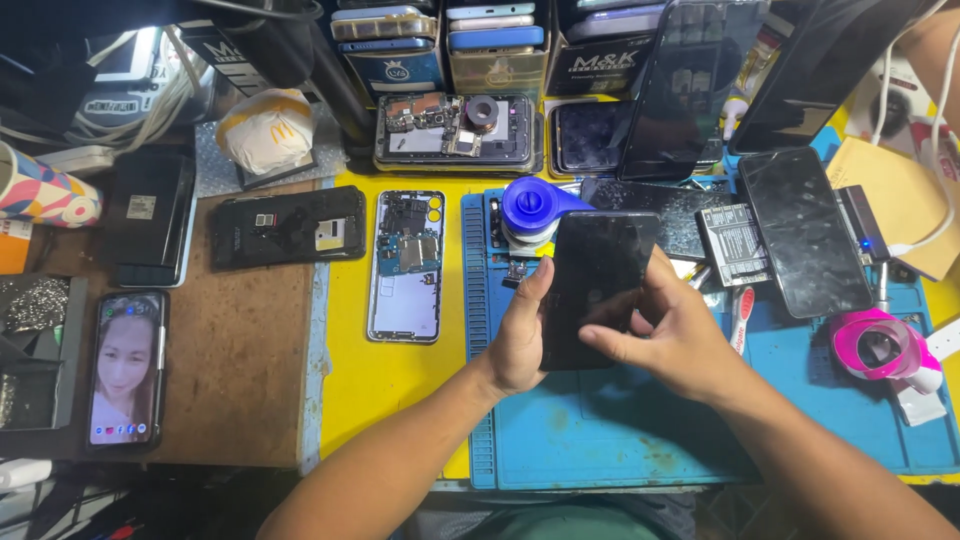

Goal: The person handles multiple smartphones on a cluttered workbench, using a screwdriver to remove screws from the back of an Oppo phone and later a Vivo phone. They also peel off colored stickers from the devices and place them on the table.

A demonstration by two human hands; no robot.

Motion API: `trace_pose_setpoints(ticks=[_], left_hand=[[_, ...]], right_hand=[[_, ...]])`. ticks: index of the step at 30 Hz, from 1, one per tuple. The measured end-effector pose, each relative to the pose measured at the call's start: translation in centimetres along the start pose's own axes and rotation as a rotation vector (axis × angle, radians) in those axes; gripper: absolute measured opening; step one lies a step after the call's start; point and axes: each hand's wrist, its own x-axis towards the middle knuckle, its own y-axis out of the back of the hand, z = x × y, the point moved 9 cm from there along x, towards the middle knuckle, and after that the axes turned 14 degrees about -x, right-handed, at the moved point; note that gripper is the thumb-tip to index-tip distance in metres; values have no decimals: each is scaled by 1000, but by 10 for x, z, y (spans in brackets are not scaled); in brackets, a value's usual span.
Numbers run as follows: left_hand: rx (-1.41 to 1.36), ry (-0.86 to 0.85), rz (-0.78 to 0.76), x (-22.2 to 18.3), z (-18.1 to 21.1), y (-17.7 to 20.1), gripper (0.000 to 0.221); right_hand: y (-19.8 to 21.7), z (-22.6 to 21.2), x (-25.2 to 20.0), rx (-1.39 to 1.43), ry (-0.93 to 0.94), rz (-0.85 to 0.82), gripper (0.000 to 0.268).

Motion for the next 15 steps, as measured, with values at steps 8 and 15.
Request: trace_pose_setpoints(ticks=[8,15], left_hand=[[-13,40,8,-6,4,0,56],[-14,82,121,0,-3,20,66]], right_hand=[[-5,-15,3,236,10,-68,32],[10,-21,3,215,27,44,11]])
